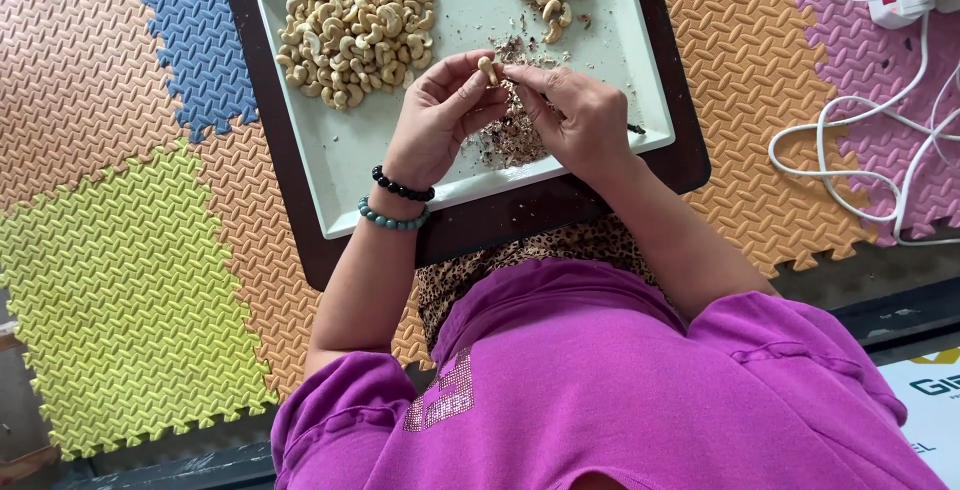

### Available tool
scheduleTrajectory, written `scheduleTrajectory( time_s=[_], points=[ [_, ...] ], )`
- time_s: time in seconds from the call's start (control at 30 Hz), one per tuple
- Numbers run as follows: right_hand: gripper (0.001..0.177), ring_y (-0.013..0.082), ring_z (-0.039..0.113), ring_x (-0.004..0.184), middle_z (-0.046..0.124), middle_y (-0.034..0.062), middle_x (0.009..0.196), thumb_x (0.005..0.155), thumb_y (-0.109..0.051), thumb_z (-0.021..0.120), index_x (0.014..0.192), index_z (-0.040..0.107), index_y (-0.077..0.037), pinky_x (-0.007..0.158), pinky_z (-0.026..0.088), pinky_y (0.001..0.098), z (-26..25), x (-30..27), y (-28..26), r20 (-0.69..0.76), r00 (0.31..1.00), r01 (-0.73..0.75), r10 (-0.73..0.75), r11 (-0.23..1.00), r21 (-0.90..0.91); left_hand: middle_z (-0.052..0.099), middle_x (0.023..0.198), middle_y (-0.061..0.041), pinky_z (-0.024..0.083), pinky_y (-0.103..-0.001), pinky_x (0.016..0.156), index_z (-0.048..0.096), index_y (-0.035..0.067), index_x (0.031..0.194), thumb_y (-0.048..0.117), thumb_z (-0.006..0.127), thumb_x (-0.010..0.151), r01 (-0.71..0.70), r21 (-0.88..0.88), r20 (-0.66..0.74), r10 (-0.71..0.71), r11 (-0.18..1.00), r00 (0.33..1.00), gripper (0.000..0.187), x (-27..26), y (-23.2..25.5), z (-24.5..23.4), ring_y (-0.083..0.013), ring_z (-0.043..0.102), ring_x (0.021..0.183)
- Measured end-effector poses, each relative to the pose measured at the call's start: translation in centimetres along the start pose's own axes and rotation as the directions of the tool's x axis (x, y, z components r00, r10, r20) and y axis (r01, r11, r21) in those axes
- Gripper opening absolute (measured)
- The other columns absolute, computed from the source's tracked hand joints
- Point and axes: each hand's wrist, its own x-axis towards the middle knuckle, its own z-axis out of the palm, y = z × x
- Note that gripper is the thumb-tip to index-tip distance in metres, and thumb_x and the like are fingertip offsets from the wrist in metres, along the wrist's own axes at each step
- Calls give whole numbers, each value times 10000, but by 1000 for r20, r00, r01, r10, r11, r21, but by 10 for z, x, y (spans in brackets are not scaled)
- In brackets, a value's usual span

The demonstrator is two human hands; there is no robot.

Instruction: Manually removing the outer skin from roasted cashew nuts and sorting them into piles on a tray.

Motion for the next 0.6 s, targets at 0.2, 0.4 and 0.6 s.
scheduleTrajectory(
  time_s=[0.2, 0.4, 0.6],
  points=[
    [282, 132, 625, 586, 828, 138, 1007, 944, 35, 794, 1215, 775, -41, 468, 464, 249, 6, -8, 14, -6, 998, 59, -59, 995, -77, 729, 1022, -139, 673, -283, 838, 633, -10, 1258, 106, 689, 969, -75, 220, -43, 87, 973, 995, 317, 0, 3, 8, -177, 740, 881],
    [153, 122, 667, 605, 829, 77, 1000, 968, -40, 777, 1113, 816, -70, 490, 501, 250, 4, -8, 11, 71, 995, 84, -77, 990, -115, 783, 872, -90, 584, -166, 524, 739, 14, 1031, -8, 742, 924, -251, 960, 262, 718, -125, 644, 109, 23, 53, -25, -110, 709, 655],
    [172, 137, 657, 610, 816, 71, 944, 977, -107, 777, 1145, 813, -97, 482, 498, 275, 2, -10, 10, 81, 993, 96, -86, 987, -132, 740, 1006, -11, 611, -251, 627, 809, 197, 940, 74, 763, 870, -112, 914, 363, 662, -390, 656, 149, 82, 32, -12, -135, 677, 776]
  ],
)
